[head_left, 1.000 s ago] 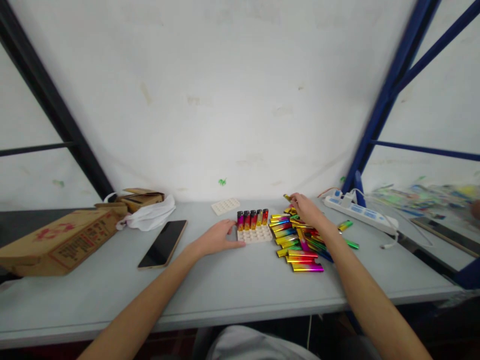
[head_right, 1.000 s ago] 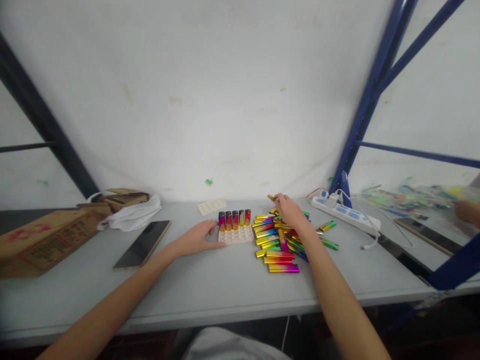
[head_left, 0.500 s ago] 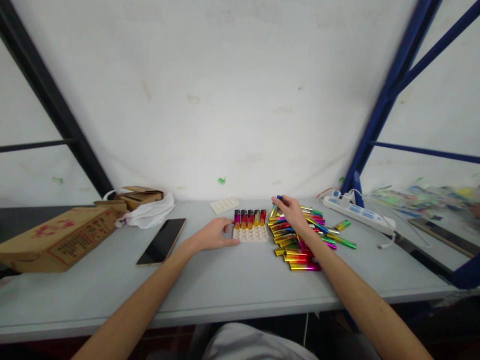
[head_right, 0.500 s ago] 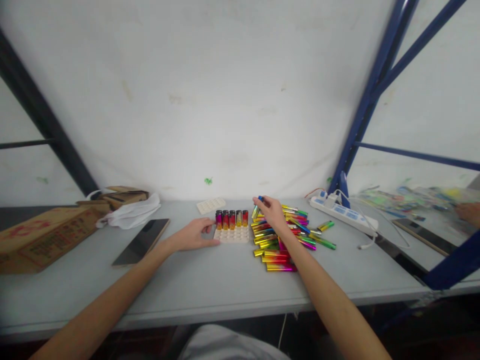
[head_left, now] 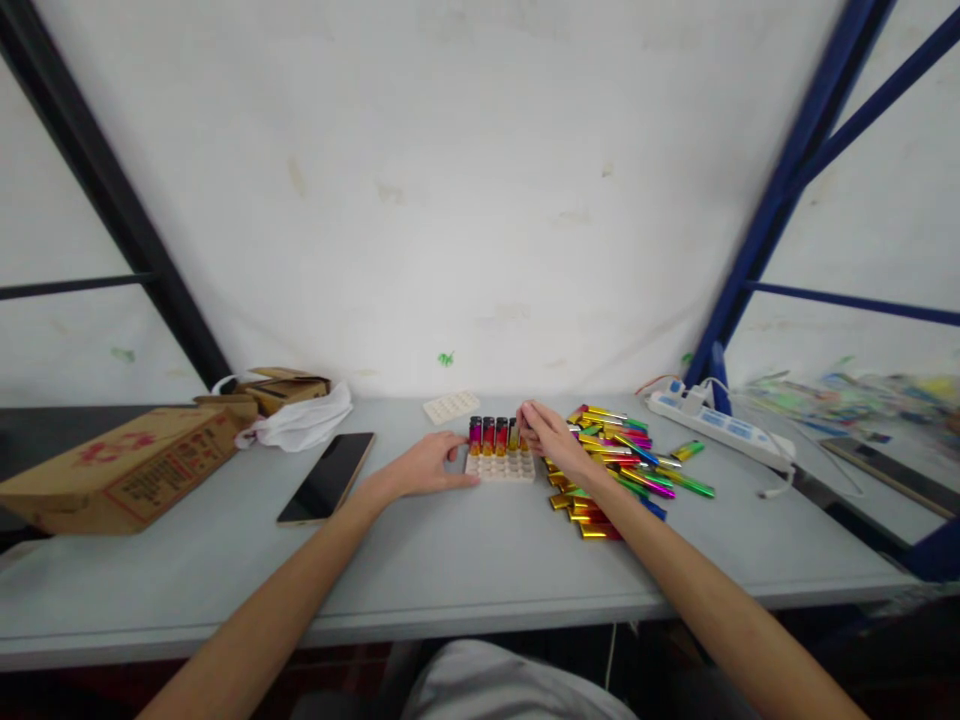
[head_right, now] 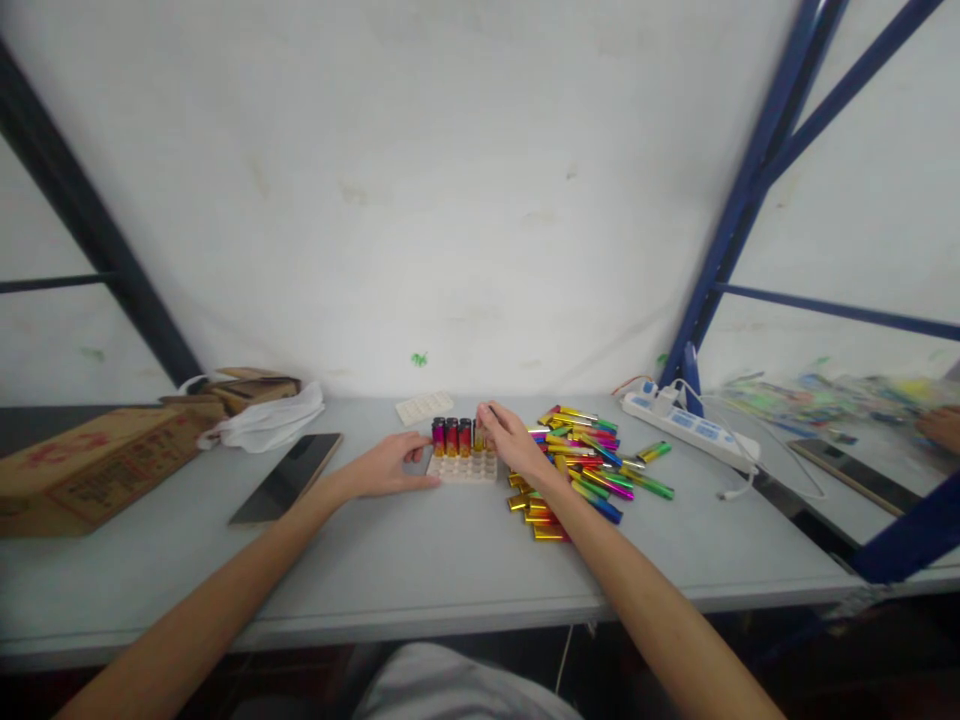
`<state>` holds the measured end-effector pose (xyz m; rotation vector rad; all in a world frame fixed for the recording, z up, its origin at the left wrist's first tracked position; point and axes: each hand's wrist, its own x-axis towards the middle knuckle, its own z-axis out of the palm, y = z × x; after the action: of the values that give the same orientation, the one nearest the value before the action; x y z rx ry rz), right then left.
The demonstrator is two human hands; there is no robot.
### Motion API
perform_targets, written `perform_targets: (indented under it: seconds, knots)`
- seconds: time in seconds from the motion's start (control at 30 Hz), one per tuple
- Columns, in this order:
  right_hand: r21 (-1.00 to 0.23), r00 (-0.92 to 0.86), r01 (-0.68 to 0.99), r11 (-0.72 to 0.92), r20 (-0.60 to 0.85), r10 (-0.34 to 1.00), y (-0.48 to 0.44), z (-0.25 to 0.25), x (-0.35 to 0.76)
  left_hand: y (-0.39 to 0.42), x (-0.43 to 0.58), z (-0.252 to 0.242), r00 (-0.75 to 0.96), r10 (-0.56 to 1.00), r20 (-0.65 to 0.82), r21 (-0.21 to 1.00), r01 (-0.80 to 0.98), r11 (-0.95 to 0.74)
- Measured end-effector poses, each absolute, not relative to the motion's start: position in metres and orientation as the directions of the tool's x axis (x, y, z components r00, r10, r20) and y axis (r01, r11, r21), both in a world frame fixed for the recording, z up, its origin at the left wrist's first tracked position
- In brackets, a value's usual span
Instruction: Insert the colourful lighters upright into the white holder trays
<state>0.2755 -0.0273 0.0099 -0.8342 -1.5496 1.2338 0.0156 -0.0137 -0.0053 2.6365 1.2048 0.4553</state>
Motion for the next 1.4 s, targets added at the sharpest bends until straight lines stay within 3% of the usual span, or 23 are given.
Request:
perform_targets:
  seconds: [0.17, 0.37, 0.67, 0.87, 1.4]
  knots:
    - [-0.986, -0.252, -0.087, 0.143, 0.16, 0.954, -0.027, 0.004, 0.269, -0.011, 0.014, -0.009, 0.622, 0.755, 0.208, 0.306, 0.692, -0.654]
    - [-0.989, -0.122, -0.042, 0.139, 0.143, 0.982, -0.025, 0.0, 0.27, -0.012, 0.015, -0.01, 0.616, 0.76, 0.207, 0.294, 0.702, -0.649]
    - [-0.977, -0.174, 0.104, 0.184, 0.164, 0.971, -0.029, 0.003, 0.269, -0.013, 0.016, -0.008, 0.613, 0.768, 0.187, 0.288, 0.713, -0.639]
    - [-0.978, -0.208, 0.157, 0.136, 0.102, 0.973, -0.026, -0.001, 0.269, -0.014, 0.017, -0.006, 0.609, 0.773, 0.178, 0.291, 0.717, -0.633]
    - [-0.942, -0.203, 0.26, 0.211, 0.16, 0.966, -0.027, 0.001, 0.272, -0.014, 0.016, -0.007, 0.607, 0.776, 0.174, 0.297, 0.719, -0.628]
